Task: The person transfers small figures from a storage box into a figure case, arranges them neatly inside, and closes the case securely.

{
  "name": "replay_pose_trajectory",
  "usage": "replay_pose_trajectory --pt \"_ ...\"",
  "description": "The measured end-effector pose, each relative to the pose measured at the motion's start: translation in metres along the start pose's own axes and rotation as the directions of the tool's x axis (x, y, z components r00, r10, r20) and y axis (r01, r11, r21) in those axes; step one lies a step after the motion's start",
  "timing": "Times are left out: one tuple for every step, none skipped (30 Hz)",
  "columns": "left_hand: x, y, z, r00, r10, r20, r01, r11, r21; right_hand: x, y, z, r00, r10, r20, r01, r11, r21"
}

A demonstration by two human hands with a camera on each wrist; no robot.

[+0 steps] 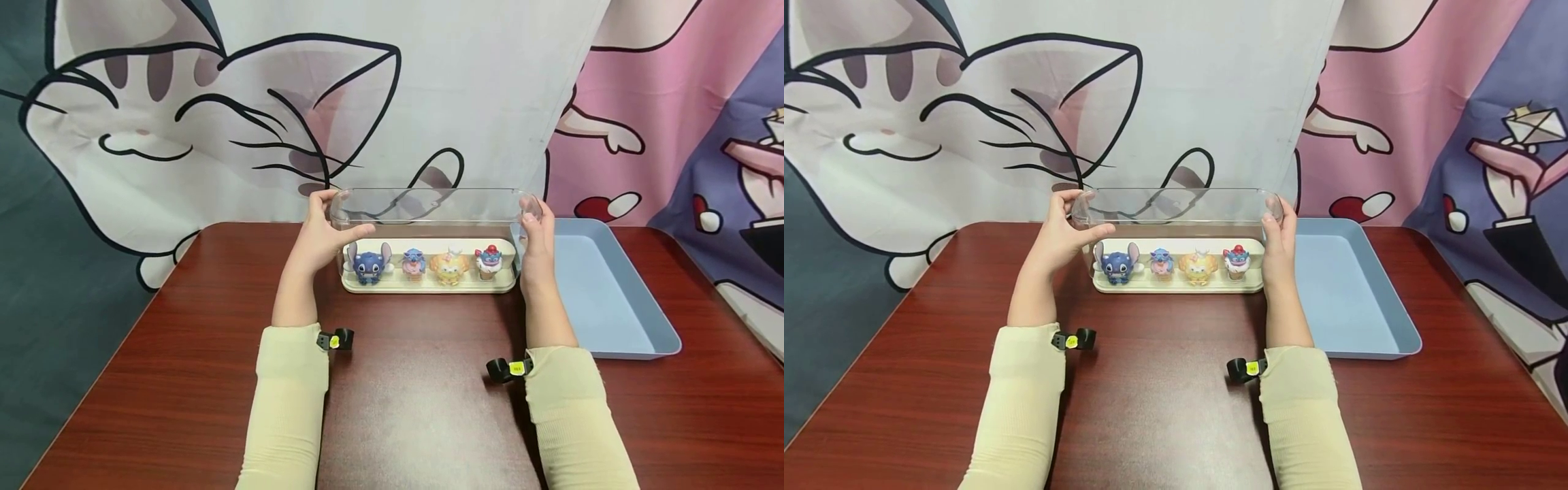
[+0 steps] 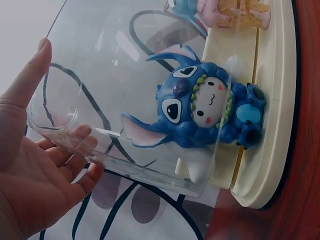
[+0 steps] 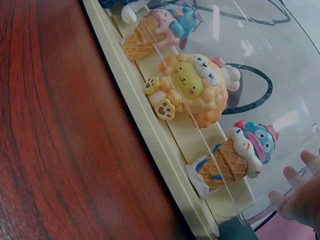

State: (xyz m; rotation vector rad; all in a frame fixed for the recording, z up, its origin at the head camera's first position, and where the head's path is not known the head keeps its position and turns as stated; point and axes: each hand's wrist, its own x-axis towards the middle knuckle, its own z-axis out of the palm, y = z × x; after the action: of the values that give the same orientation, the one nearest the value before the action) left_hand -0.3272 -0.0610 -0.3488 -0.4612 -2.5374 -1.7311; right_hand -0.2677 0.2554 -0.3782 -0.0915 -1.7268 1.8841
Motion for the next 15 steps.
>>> replay_pose_trajectory --pt "0.0004 -0.0005 -0.0006 1.000 -0.009 0.003 0.009 1.000 0.014 0.0000 0.0002 0.0002 1.000 0.003 0.000 -0.003 1.000 -0.003" --pt "0.0001 -0.0004 -0.0012 1.000 -0.016 0.003 0.016 1.000 0.027 0.0002 0.0004 0.0003 1.000 0.003 0.002 -0.003 1.000 -0.009" --pt "0.0001 -0.0006 -0.0017 1.000 -0.023 0.006 0.022 0.999 0.038 0.0002 0.0005 0.0005 1.000 0.004 0.001 -0.004 1.000 -0.011" --pt "0.0000 -0.0008 -0.0022 1.000 -0.027 0.008 0.027 0.998 0.050 0.0005 0.0009 0.0006 1.000 0.002 0.001 -0.002 1.000 -0.012" --pt "0.0001 -0.0009 -0.0026 1.000 -0.029 0.012 0.029 0.998 0.057 0.0007 0.0014 0.0007 1.000 0.003 0.000 -0.003 1.000 -0.012" --pt "0.0002 -0.0011 -0.0030 0.999 -0.029 0.017 0.028 0.998 0.061 0.0008 0.0017 0.0007 1.000 0.006 -0.002 -0.006 1.000 -0.011" --pt "0.0002 -0.0016 -0.0033 0.999 -0.034 0.020 0.033 0.997 0.067 0.0009 0.0021 0.0008 1.000 0.009 -0.002 -0.009 1.000 -0.006" --pt "0.0001 -0.0021 -0.0035 0.999 -0.038 0.024 0.036 0.997 0.070 0.0007 0.0024 0.0009 1.000 0.014 -0.005 -0.014 1.000 -0.001" --pt "0.0002 -0.0028 -0.0036 0.999 -0.045 0.028 0.042 0.996 0.075 0.0005 0.0026 0.0010 1.000 0.021 -0.007 -0.021 1.000 0.003" --pt "0.0005 -0.0036 -0.0038 0.998 -0.052 0.032 0.049 0.995 0.081 0.0005 0.0033 0.0009 1.000 0.027 -0.008 -0.027 1.000 0.007" --pt "0.0009 -0.0045 -0.0039 0.997 -0.063 0.036 0.059 0.994 0.093 0.0003 0.0036 0.0010 0.999 0.036 -0.010 -0.036 0.999 0.011" --pt "0.0012 -0.0054 -0.0039 0.996 -0.073 0.042 0.069 0.992 0.103 0.0001 0.0038 0.0010 0.999 0.044 -0.011 -0.044 0.999 0.015" --pt "0.0012 -0.0058 -0.0037 0.995 -0.084 0.048 0.078 0.991 0.112 0.0001 0.0042 0.0009 0.998 0.055 -0.011 -0.054 0.998 0.019" --pt "0.0012 -0.0062 -0.0036 0.994 -0.090 0.055 0.083 0.989 0.119 0.0001 0.0046 0.0008 0.998 0.064 -0.011 -0.064 0.998 0.023" --pt "0.0013 -0.0064 -0.0035 0.993 -0.097 0.062 0.088 0.988 0.127 0.0003 0.0053 0.0005 0.997 0.072 -0.008 -0.071 0.997 0.027"
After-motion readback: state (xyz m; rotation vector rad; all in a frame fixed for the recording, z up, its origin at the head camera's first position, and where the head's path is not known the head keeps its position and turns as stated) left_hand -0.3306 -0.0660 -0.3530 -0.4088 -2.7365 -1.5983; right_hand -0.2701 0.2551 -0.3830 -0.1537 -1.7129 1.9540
